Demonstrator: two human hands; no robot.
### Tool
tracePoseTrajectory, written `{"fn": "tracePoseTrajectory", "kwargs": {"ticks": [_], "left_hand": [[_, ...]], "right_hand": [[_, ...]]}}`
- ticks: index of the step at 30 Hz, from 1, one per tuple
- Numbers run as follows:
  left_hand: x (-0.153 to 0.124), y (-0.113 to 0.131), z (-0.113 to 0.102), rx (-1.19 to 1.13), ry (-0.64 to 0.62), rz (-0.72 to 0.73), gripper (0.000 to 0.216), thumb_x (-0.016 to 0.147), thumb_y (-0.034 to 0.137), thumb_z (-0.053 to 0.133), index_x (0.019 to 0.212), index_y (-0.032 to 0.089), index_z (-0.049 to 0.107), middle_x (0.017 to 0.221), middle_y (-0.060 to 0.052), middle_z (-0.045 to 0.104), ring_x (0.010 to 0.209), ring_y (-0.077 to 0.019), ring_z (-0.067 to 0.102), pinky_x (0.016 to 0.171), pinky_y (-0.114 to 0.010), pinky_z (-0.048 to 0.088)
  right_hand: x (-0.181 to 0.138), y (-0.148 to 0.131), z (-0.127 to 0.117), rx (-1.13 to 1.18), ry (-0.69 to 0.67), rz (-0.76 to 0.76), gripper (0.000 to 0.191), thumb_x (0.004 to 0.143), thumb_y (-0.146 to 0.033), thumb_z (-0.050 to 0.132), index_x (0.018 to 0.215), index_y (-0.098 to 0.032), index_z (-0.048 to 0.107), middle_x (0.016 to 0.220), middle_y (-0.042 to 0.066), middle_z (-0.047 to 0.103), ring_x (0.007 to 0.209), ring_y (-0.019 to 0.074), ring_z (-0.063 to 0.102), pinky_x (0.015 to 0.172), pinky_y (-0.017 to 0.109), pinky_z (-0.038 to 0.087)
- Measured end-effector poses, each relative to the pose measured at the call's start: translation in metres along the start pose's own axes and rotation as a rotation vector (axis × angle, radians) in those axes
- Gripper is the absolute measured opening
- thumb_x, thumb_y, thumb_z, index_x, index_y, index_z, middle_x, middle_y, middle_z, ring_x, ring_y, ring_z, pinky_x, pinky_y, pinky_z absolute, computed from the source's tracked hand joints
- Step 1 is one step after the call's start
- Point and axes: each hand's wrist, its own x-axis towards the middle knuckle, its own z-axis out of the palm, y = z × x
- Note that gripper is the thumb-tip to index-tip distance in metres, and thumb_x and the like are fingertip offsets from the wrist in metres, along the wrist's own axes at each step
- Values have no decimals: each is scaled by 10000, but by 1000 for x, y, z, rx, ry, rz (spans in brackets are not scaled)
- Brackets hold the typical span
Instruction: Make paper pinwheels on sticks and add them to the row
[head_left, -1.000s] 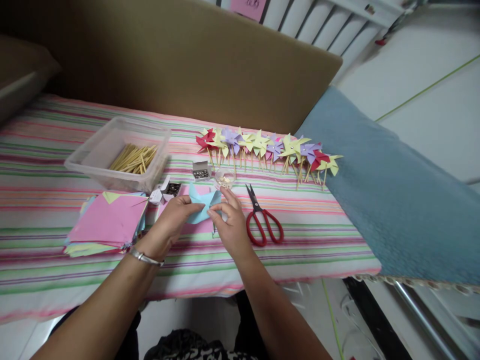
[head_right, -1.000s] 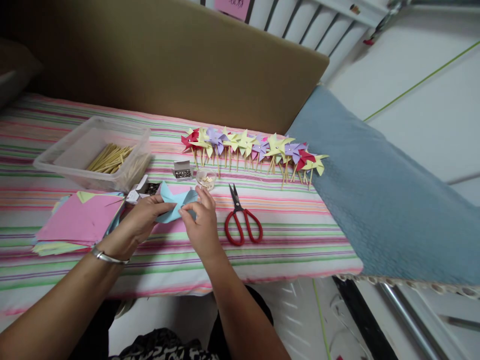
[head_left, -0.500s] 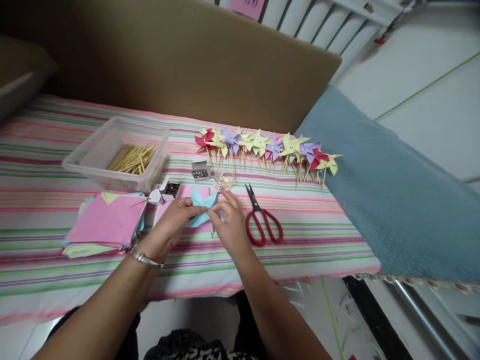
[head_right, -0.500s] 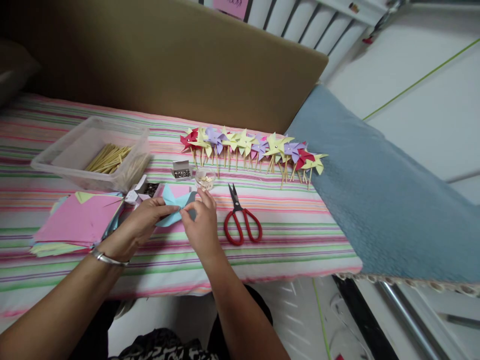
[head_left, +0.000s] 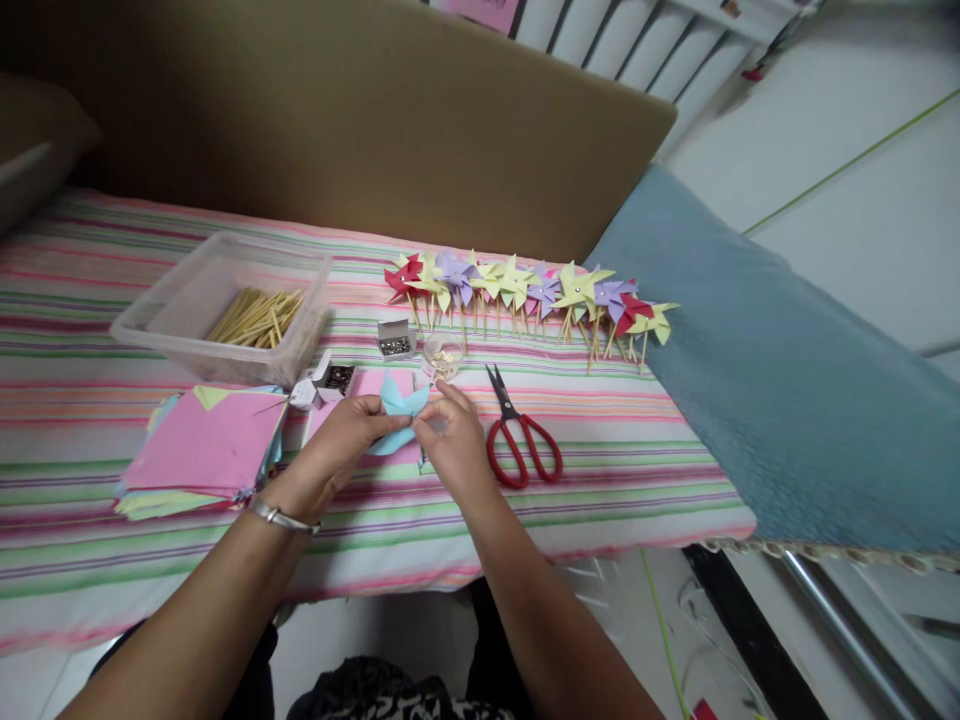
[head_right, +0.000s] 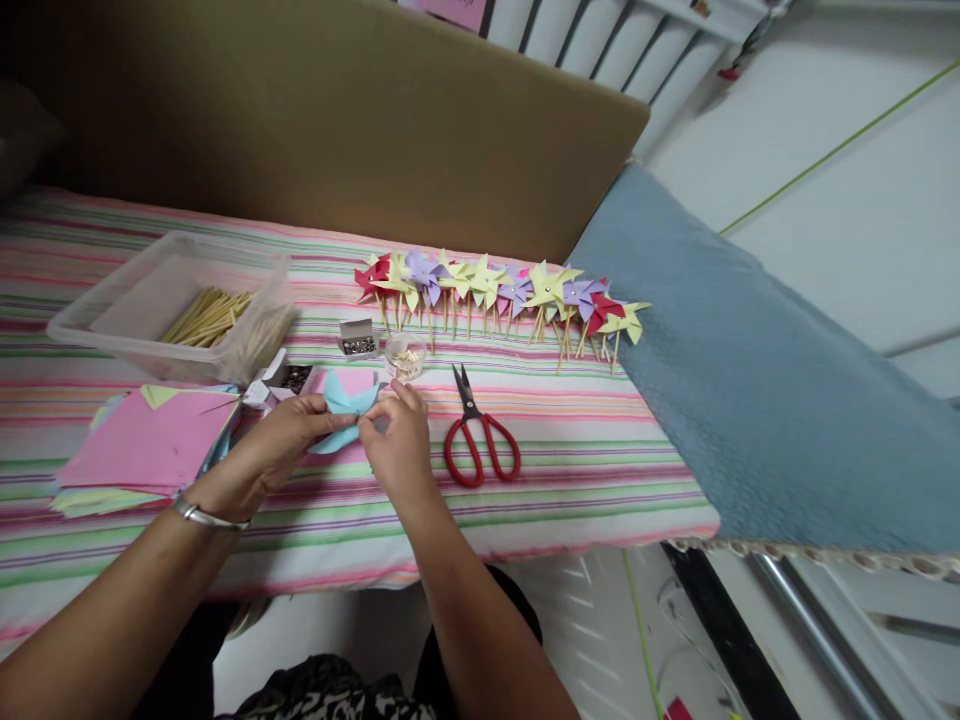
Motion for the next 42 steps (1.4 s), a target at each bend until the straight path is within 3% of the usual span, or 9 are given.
{"fn": "tracePoseTrajectory", "kwargs": {"ticks": [10,18,31,35,38,42], "left_hand": [[2,3,2,8,161,29,228,485,284,768,521,150,588,468,37,529,440,-82,416,482,-232,298],[3,2,-2,6,138,30,234,493,298,770,522,151,591,496,22,548,468,-91,437,504,-239,312],[1,6,-1,7,111,12,229,478,306,776,565,146,636,516,9,574,493,-101,455,527,-241,331],[-1,6,-1,48,97,23,183,494,279,759,580,154,658,529,6,589,503,-112,467,543,-246,350],[-3,6,2,109,8,24,120,529,254,730,577,163,670,551,1,605,522,-121,480,563,-250,370],[-5,6,6,173,-92,32,46,547,204,684,562,165,664,538,18,588,505,-107,461,552,-239,364]], "right_hand": [[0,0,3,42,20,-48,37,705,-185,652,684,-213,640,1224,103,579,1232,240,467,1047,427,321],[-4,-1,-1,64,72,-158,111,759,-185,611,834,-231,679,1264,93,555,1240,225,453,1046,421,343],[-3,0,0,25,42,-133,49,755,-199,616,749,-210,663,1245,101,571,1248,241,442,1054,428,328],[0,-4,-8,47,47,-155,151,751,-212,614,899,-205,647,1267,107,559,1244,237,447,1050,423,335],[4,-2,-14,98,-40,-133,314,718,-203,636,1031,-208,618,1156,85,625,1143,229,536,999,404,390],[8,4,-19,189,-261,-28,387,695,-172,622,1077,-229,610,898,21,678,873,200,641,786,341,498]]}}
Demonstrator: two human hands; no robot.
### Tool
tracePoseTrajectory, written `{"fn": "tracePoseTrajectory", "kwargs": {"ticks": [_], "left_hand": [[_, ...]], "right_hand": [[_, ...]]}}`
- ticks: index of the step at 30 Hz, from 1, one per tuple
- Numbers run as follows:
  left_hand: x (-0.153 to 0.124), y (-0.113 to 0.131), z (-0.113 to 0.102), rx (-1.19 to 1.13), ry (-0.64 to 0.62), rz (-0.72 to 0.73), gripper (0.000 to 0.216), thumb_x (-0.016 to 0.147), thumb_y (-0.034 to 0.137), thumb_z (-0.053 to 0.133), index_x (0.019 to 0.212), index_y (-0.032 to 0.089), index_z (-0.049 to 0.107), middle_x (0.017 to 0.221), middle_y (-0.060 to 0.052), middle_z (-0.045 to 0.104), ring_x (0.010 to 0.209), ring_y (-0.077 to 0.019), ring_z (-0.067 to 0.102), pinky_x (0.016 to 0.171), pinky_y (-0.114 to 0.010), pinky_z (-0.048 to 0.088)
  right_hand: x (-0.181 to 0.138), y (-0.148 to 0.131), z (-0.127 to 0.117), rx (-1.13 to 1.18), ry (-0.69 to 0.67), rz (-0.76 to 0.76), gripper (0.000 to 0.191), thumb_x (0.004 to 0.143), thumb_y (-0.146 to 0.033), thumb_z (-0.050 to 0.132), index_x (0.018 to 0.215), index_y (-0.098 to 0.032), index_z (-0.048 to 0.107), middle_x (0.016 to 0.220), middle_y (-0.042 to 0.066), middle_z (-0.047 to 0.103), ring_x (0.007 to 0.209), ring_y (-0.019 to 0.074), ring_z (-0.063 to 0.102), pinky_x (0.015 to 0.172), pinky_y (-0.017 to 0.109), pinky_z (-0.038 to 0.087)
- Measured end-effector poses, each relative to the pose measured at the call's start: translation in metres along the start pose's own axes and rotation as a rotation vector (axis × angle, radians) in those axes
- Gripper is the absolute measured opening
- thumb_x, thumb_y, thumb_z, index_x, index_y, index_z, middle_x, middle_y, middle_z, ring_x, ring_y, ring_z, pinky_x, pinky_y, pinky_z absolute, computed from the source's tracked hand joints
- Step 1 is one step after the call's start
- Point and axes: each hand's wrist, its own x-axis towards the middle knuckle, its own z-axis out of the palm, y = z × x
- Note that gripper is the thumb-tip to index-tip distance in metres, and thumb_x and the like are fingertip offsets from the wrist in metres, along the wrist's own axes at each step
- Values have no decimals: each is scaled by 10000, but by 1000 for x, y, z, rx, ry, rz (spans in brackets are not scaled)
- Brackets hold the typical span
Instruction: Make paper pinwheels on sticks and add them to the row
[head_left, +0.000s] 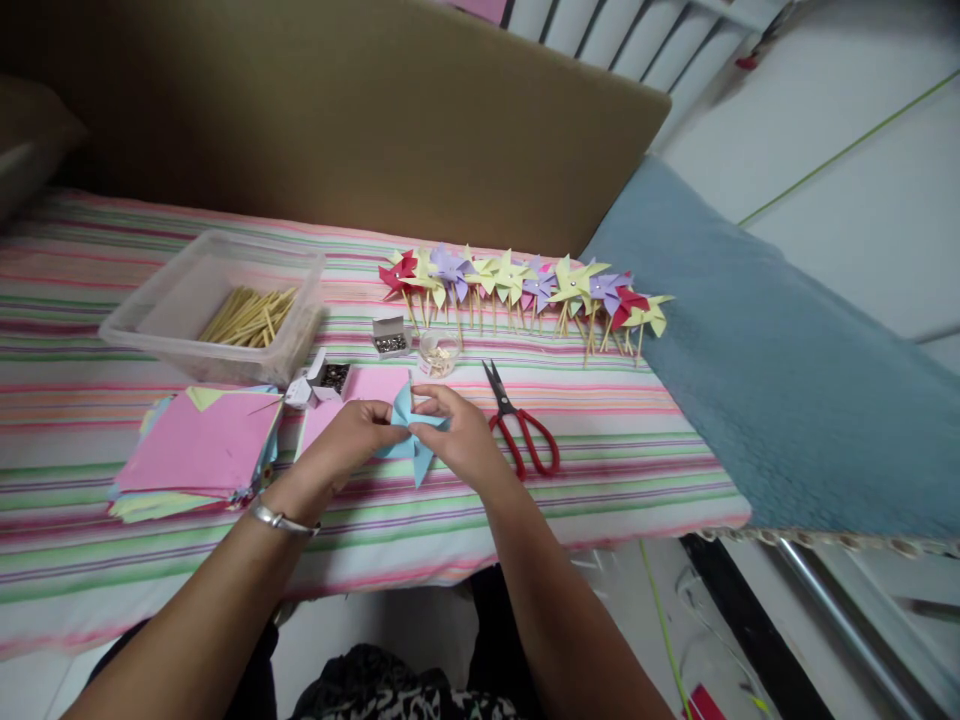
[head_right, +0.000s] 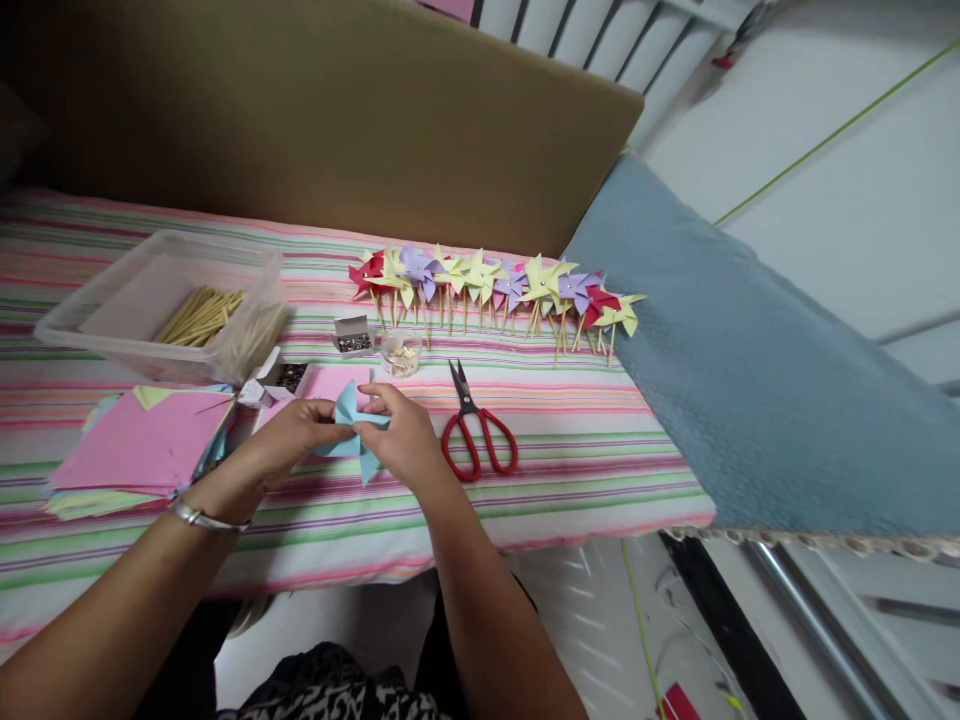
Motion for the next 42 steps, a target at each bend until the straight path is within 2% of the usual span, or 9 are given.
{"fn": "tracePoseTrajectory", "kwargs": {"ticks": [5,13,16,19,21,24,28,36,42], "left_hand": [[1,0,1,58,32,1,60,520,171,673,541,158,618,501,36,542,469,-94,434,505,-227,333],[4,-7,-2,158,-15,87,88,560,167,674,583,165,589,523,43,524,478,-93,436,490,-222,314],[4,-6,-1,143,63,135,141,564,182,699,673,164,610,586,32,566,521,-108,490,514,-230,352],[4,-3,1,107,225,140,386,531,212,753,901,164,653,720,2,637,598,-136,553,574,-256,411],[4,-2,2,-14,261,106,512,515,231,783,1004,174,642,763,-3,651,628,-140,570,603,-264,428],[3,-4,4,-272,147,27,398,551,267,791,914,168,662,748,-5,658,646,-130,580,633,-261,439],[1,-6,9,-398,55,-21,215,602,268,779,762,150,694,707,-19,679,640,-119,578,659,-250,442],[-2,-4,16,-467,94,-23,194,571,265,781,709,145,715,663,-23,705,599,-135,591,636,-257,456],[4,-7,7,-431,194,-15,160,552,232,770,658,148,685,574,13,655,538,-114,555,589,-247,430]], "right_hand": [[-1,6,0,67,-63,52,378,680,-141,590,1048,-222,615,791,-3,651,748,183,632,614,279,493],[-1,5,1,220,-128,91,373,650,-111,563,1004,-223,606,725,-32,639,656,148,608,569,245,476],[1,2,3,314,-82,112,360,633,-114,575,974,-225,596,687,-46,622,617,134,596,537,222,456],[3,1,3,422,16,166,385,630,-140,606,1002,-229,572,681,-50,622,585,130,596,500,211,442],[5,2,4,478,85,190,407,634,-165,629,1030,-225,558,707,-44,639,568,129,598,489,213,443],[6,3,6,572,161,194,406,632,-188,653,1025,-222,558,715,-42,655,547,122,595,500,219,456],[5,-1,13,668,191,205,373,606,-195,669,964,-216,567,666,-49,638,517,119,580,526,236,467],[3,-6,21,716,227,214,381,607,-215,669,972,-222,561,708,-26,664,574,142,613,541,246,474],[3,-6,22,689,193,228,396,623,-218,683,999,-233,560,740,-22,672,614,144,627,576,253,487]]}}
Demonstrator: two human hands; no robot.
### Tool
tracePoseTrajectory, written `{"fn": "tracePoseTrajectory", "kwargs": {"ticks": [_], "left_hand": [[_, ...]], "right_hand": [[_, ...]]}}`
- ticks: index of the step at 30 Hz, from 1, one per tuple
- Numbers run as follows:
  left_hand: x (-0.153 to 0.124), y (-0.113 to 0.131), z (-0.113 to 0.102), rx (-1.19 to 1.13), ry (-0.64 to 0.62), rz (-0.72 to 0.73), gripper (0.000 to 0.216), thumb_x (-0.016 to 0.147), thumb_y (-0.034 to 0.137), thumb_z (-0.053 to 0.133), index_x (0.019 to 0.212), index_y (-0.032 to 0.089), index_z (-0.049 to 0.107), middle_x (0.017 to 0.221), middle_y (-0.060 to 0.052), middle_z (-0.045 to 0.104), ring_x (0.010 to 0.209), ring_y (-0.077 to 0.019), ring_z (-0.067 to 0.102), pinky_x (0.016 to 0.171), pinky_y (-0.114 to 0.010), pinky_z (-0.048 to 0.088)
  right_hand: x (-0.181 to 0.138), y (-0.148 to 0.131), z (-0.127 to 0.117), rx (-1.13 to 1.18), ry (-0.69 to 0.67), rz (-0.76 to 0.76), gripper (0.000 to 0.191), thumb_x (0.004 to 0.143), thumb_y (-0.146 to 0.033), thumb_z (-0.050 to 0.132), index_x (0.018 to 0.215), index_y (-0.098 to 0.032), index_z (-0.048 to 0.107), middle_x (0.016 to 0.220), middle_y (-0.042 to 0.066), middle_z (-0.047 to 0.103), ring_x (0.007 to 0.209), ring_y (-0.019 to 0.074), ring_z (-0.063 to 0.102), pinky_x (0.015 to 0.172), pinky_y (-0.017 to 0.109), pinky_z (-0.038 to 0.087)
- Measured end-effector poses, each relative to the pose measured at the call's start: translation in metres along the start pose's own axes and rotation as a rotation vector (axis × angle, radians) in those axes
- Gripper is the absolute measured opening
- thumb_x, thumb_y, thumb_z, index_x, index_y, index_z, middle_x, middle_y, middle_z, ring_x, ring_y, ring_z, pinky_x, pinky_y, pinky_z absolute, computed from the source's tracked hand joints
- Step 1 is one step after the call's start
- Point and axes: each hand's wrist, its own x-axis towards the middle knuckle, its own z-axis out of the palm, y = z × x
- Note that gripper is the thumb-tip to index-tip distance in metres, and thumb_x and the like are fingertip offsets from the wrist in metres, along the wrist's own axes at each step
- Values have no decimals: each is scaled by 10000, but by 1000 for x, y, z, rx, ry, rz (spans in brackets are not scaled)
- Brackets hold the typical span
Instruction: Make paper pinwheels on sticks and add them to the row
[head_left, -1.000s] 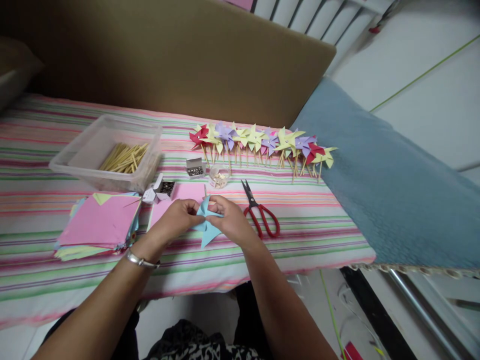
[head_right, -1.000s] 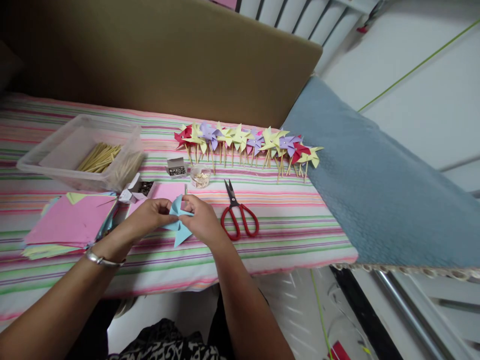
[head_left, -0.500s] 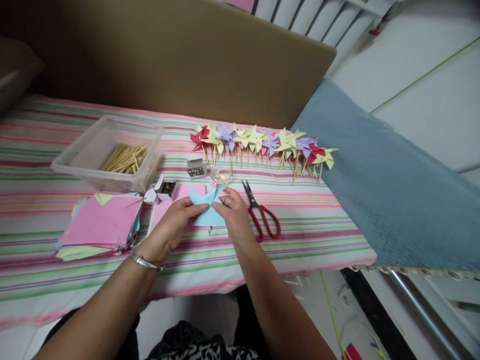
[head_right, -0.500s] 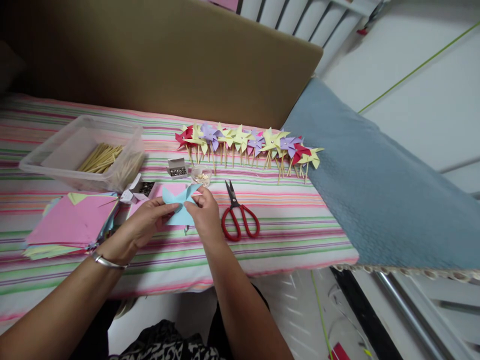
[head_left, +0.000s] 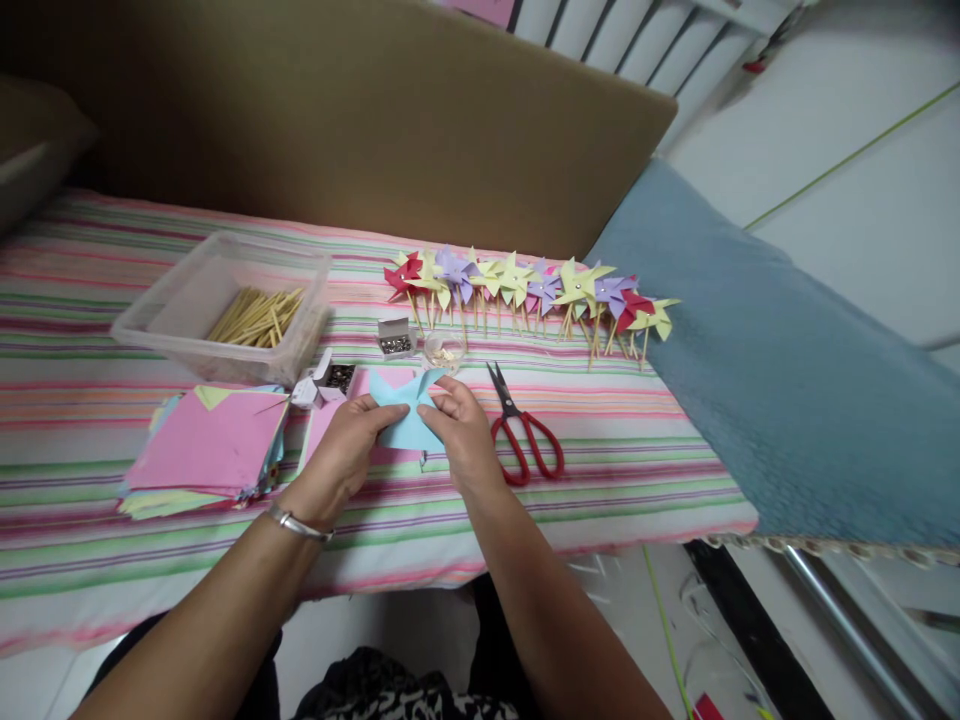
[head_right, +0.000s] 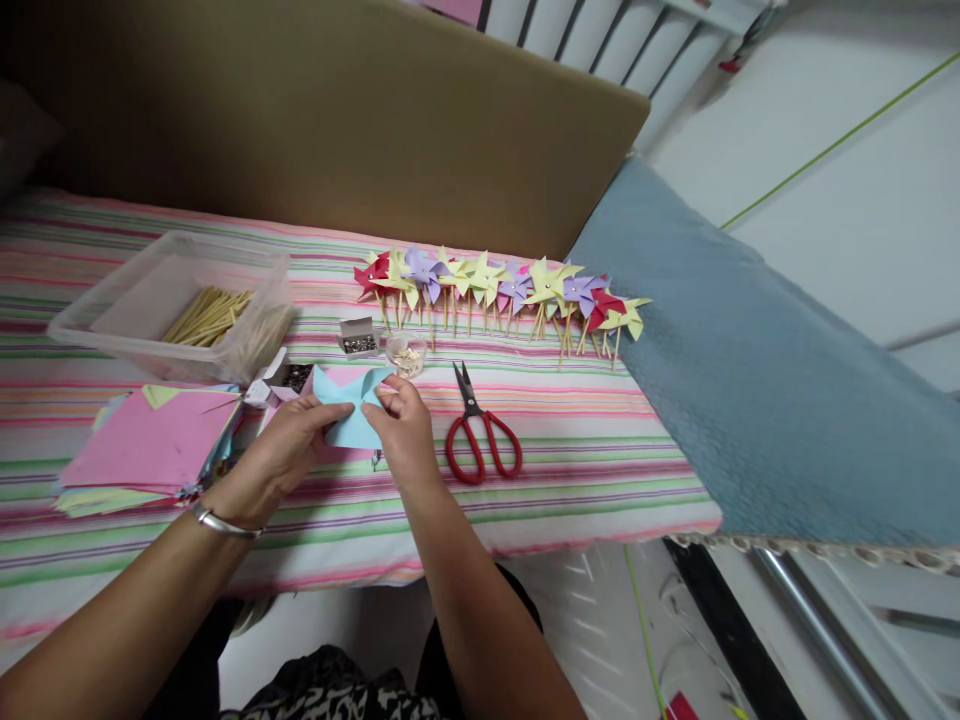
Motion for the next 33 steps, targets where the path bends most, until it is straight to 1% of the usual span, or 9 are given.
{"fn": "tracePoseTrajectory", "kwargs": {"ticks": [3,6,10,12,14,19,23,28,33], "left_hand": [[2,7,-6,-15,11,31,141,541,207,766,602,150,652,541,26,623,513,-97,524,557,-231,402],[1,16,-8,-33,16,33,141,529,194,756,584,148,635,552,24,623,502,-91,509,547,-231,392],[1,23,-11,-36,48,54,144,515,183,747,590,155,627,568,28,622,515,-93,512,560,-235,398],[2,25,-13,-43,48,66,150,506,172,749,594,156,629,562,32,616,513,-89,511,546,-230,391],[3,26,-14,-60,54,62,161,492,164,757,595,154,633,555,33,616,506,-88,511,532,-226,390],[3,27,-15,-70,69,35,183,483,191,769,599,136,638,535,26,613,493,-88,508,515,-219,390],[2,27,-13,-60,65,20,221,471,196,773,645,129,655,574,11,634,512,-99,520,523,-226,392],[1,27,-11,-3,58,-5,215,466,195,770,623,136,635,555,15,622,489,-101,512,508,-228,381],[3,22,-13,61,37,0,200,494,212,756,603,140,605,526,26,595,475,-95,485,505,-229,367]], "right_hand": [[-1,1,-2,-67,-66,-38,431,662,-206,660,1076,-233,544,758,-21,677,669,150,639,660,284,508],[-4,2,-6,-208,-126,-137,432,714,-200,619,1139,-230,545,829,2,686,770,168,653,743,318,518],[-11,2,-14,-537,-167,-422,439,772,-139,551,1193,-262,564,1101,42,650,1031,190,608,909,357,481],[-15,0,-18,-682,-213,-565,469,788,-92,504,1212,-283,566,1246,47,579,1177,194,524,1014,381,414],[-18,-2,-19,-781,-255,-643,493,797,-60,461,1222,-289,564,1340,53,502,1260,193,450,1071,395,357],[-18,0,-18,-891,-276,-707,487,785,-36,450,1201,-257,573,1429,83,389,1292,215,411,1061,414,371],[-16,5,-16,-917,-204,-727,328,789,-92,523,1065,-240,622,1402,98,422,1253,240,448,1032,435,392],[-16,3,-16,-893,-154,-745,136,824,-170,560,902,-220,659,1338,109,498,1226,241,467,1023,423,387],[-16,1,-15,-875,-161,-711,97,834,-222,588,856,-231,682,1332,103,506,1238,236,456,1024,418,381]]}}
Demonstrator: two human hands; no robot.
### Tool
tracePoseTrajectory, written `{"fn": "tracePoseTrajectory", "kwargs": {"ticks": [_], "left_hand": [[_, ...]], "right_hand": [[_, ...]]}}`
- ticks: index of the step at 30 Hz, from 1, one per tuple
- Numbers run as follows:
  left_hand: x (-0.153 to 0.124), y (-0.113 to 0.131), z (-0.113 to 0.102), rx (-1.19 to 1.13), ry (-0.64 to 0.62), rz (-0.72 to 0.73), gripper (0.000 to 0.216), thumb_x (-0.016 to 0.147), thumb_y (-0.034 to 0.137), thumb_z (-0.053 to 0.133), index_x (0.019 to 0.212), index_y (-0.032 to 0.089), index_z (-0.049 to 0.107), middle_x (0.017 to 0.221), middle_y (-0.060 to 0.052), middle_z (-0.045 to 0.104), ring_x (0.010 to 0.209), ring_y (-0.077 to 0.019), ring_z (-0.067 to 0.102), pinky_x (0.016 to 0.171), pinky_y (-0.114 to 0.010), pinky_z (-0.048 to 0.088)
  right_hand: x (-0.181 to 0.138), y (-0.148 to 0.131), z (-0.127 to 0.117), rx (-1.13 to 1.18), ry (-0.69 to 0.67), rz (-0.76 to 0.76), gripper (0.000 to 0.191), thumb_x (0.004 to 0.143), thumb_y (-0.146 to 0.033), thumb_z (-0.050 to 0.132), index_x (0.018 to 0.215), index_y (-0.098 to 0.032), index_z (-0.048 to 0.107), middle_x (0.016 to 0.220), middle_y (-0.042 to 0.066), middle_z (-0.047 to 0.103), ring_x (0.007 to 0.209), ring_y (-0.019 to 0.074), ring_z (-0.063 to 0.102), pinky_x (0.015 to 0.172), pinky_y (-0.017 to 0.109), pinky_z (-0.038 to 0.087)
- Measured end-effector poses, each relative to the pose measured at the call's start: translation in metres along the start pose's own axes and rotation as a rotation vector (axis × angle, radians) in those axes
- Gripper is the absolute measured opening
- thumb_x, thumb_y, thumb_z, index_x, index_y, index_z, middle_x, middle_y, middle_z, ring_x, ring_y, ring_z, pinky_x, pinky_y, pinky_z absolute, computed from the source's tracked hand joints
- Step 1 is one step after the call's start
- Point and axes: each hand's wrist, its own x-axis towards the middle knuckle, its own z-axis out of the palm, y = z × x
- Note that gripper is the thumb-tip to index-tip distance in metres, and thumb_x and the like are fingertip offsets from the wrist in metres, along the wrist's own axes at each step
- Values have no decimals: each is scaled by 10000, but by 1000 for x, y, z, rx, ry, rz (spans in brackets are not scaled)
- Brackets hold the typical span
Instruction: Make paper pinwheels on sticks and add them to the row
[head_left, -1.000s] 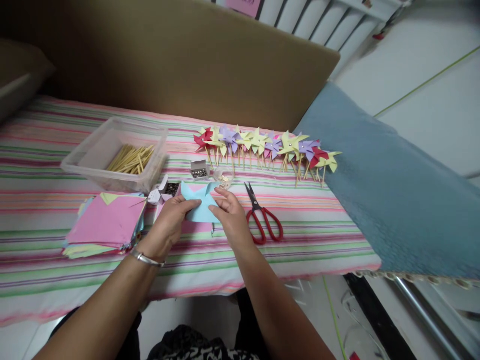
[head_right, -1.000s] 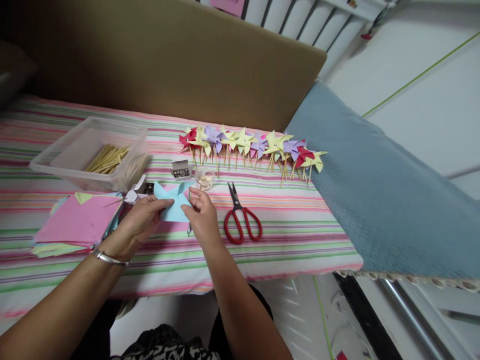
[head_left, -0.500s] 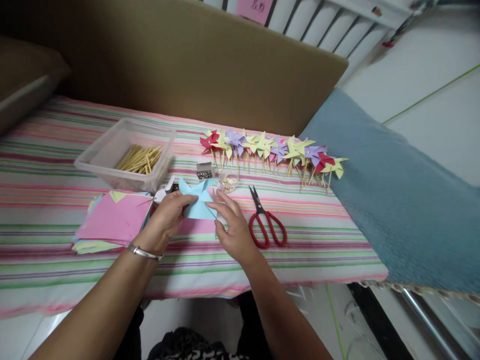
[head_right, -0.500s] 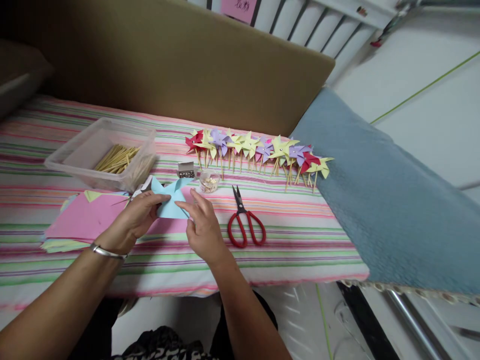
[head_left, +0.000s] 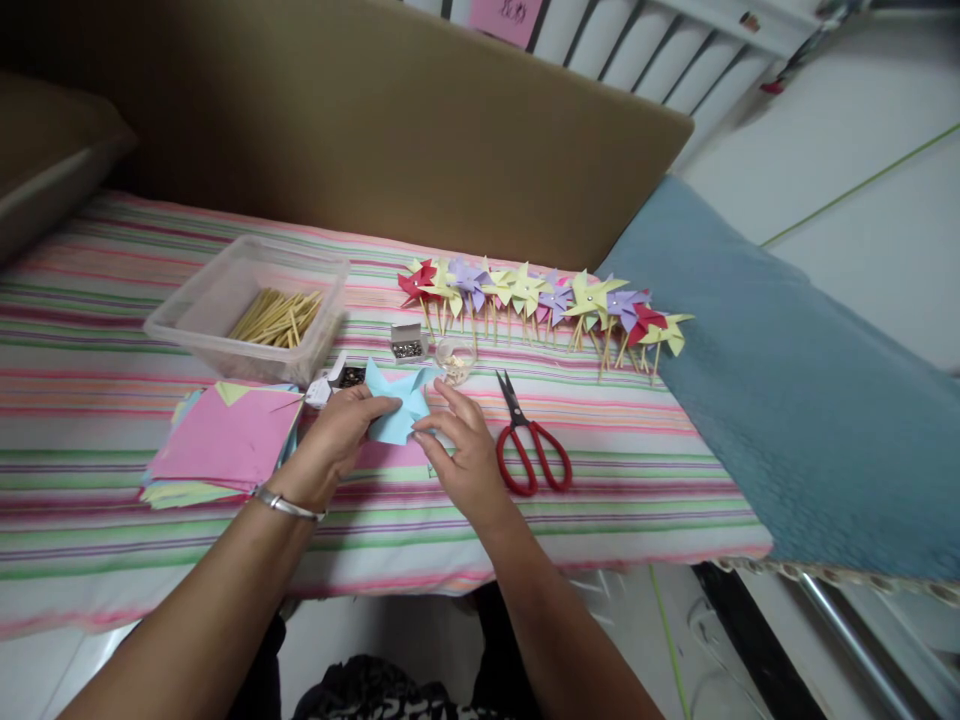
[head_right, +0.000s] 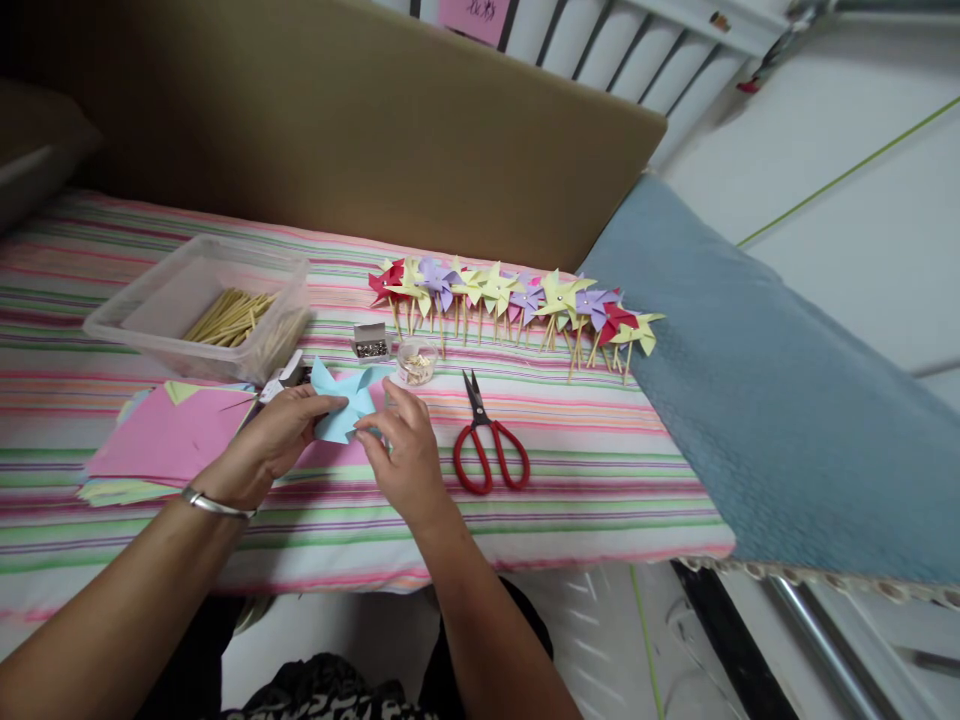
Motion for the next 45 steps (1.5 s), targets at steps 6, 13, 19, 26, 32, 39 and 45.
{"fn": "tracePoseTrajectory", "kwargs": {"ticks": [6,13,19,26,32,39,45], "left_hand": [[0,-1,0,-12,-8,-3,207,497,211,754,646,135,633,567,16,626,511,-106,512,537,-236,377],[-2,1,4,38,-21,-20,186,480,209,767,599,134,644,530,24,606,481,-88,475,515,-221,337],[-2,-9,7,61,-50,-4,154,516,216,752,632,140,685,549,24,627,491,-88,486,527,-217,350],[-4,-13,11,58,-92,-14,110,520,190,735,610,142,696,548,16,638,491,-90,493,524,-214,353],[-5,-12,10,92,-84,-14,84,528,192,733,543,151,662,486,36,581,451,-78,438,482,-212,309],[-3,-15,8,125,-91,5,103,531,219,747,581,152,687,512,17,598,462,-89,441,493,-226,315],[-5,-13,9,130,-109,3,104,549,202,739,515,156,652,441,48,526,419,-63,372,460,-217,270]], "right_hand": [[0,4,0,81,-79,46,135,806,-188,604,883,-253,694,1411,73,430,1282,238,408,1007,432,403],[4,4,-2,121,-27,105,92,805,-216,622,810,-241,710,1390,72,476,1329,235,356,1091,452,280],[6,2,4,195,95,253,49,737,-234,681,703,-203,663,1387,107,476,1338,256,347,1098,454,267],[6,1,6,125,112,258,45,759,-211,651,721,-198,668,1373,121,487,1345,245,334,1103,435,255],[5,1,5,62,109,229,50,776,-196,628,740,-207,660,1381,102,479,1349,240,318,1102,457,245],[6,2,5,55,113,264,35,743,-199,652,711,-213,656,1367,96,494,1329,274,342,1087,491,251],[7,3,4,45,99,283,41,728,-193,664,699,-219,651,1336,91,517,1322,269,352,1079,481,263]]}}
